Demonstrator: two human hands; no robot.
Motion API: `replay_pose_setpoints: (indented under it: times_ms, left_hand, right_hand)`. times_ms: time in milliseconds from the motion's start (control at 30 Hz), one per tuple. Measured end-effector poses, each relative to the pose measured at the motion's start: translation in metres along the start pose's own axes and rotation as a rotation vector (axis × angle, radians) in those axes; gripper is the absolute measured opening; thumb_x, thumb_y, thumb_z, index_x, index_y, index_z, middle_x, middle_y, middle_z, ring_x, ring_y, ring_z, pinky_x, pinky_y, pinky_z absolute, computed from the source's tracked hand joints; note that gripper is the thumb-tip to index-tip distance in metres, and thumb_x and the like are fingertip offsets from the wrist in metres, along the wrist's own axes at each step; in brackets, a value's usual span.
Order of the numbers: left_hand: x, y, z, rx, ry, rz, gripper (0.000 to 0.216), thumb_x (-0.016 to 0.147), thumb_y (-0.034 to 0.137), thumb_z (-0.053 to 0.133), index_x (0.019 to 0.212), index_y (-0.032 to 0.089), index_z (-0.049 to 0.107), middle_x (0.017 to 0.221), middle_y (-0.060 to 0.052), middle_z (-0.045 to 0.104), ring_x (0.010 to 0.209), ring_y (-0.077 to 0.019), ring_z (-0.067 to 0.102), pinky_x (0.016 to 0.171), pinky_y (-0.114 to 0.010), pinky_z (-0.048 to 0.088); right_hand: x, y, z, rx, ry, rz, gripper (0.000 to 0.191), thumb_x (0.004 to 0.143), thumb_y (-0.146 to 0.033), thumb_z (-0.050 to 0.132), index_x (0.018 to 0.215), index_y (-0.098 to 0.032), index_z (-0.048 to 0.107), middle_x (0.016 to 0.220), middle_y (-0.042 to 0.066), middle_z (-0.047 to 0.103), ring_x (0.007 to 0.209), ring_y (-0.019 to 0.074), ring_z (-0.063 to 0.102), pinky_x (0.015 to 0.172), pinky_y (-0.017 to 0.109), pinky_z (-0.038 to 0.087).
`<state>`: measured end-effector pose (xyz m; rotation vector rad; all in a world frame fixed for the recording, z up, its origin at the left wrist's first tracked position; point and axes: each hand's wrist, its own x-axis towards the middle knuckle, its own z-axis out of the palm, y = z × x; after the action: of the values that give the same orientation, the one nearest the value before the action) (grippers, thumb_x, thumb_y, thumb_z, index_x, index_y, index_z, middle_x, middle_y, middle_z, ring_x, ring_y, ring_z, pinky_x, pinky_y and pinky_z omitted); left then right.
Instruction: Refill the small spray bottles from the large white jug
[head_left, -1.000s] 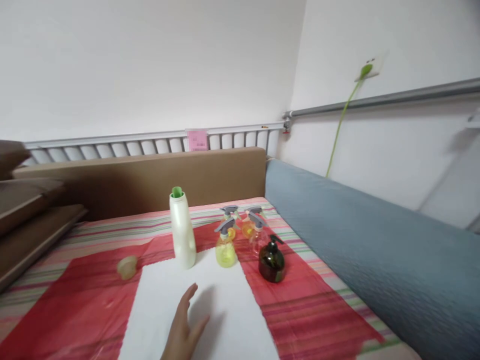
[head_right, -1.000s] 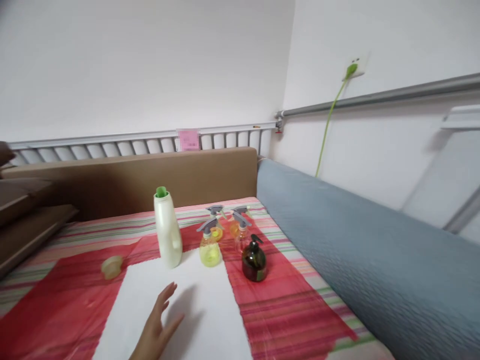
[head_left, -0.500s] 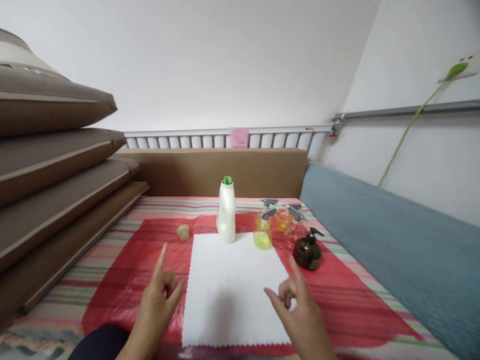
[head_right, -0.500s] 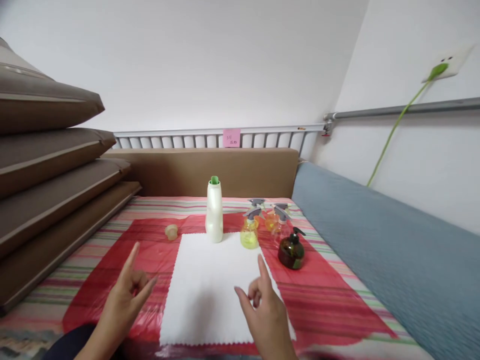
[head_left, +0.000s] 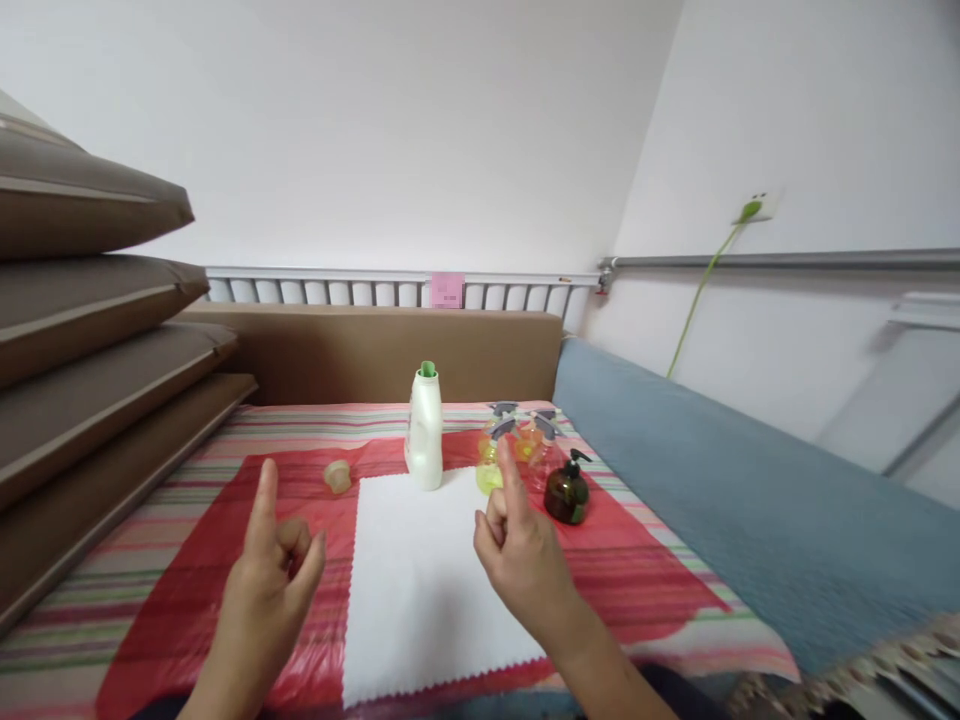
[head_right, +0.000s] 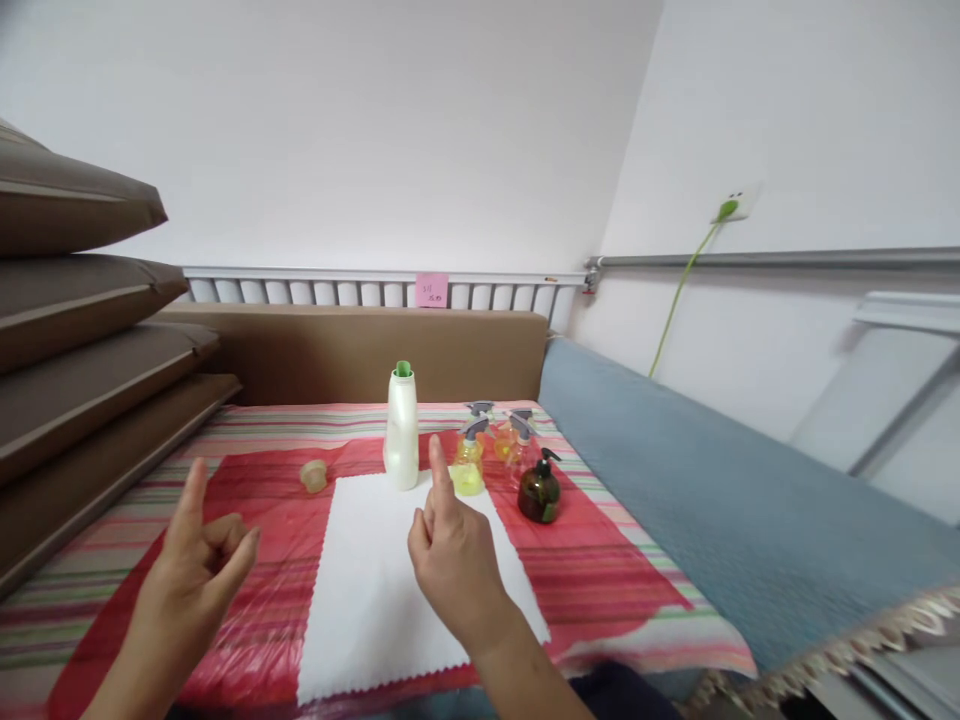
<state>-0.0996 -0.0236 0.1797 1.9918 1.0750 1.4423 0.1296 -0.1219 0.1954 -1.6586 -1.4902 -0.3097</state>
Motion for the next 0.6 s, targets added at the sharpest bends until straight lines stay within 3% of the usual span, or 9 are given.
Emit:
replay_pose_setpoints:
  times_ms: [200,600]
  left_hand:
    - [0.010,-0.026,0.024,0.081,-0.162,-0.065,0.085,0.077,0.029,0.045,0.145,0.010,-0.002,0.053,0.012,0.026,0.045,-0.0110,0.034,0.050,-0.020,0.030]
    - [0.006,-0.018,0.028,0.077,-0.185,-0.083,0.084,0.075,0.024,0.043,0.145,0.009,0.000,0.053,0.012,0.025,0.046,-0.0110,0.032,0.051,-0.021,0.028]
  right_hand:
    - [0.021,0.019,0.004,-0.360,-0.164,0.302,0.080,0.074,-0.005,0.045,0.146,-0.011,0.011,0.059,-0.001,0.058,0.052,0.0172,0.054,0.051,0.025,0.030]
    - [0.018,0.028,0.004,-0.352,-0.256,0.388,0.085,0.074,-0.003,0.046,0.146,-0.010,0.003,0.060,0.002,0.061,0.056,0.0181,0.057,0.050,0.025,0.025]
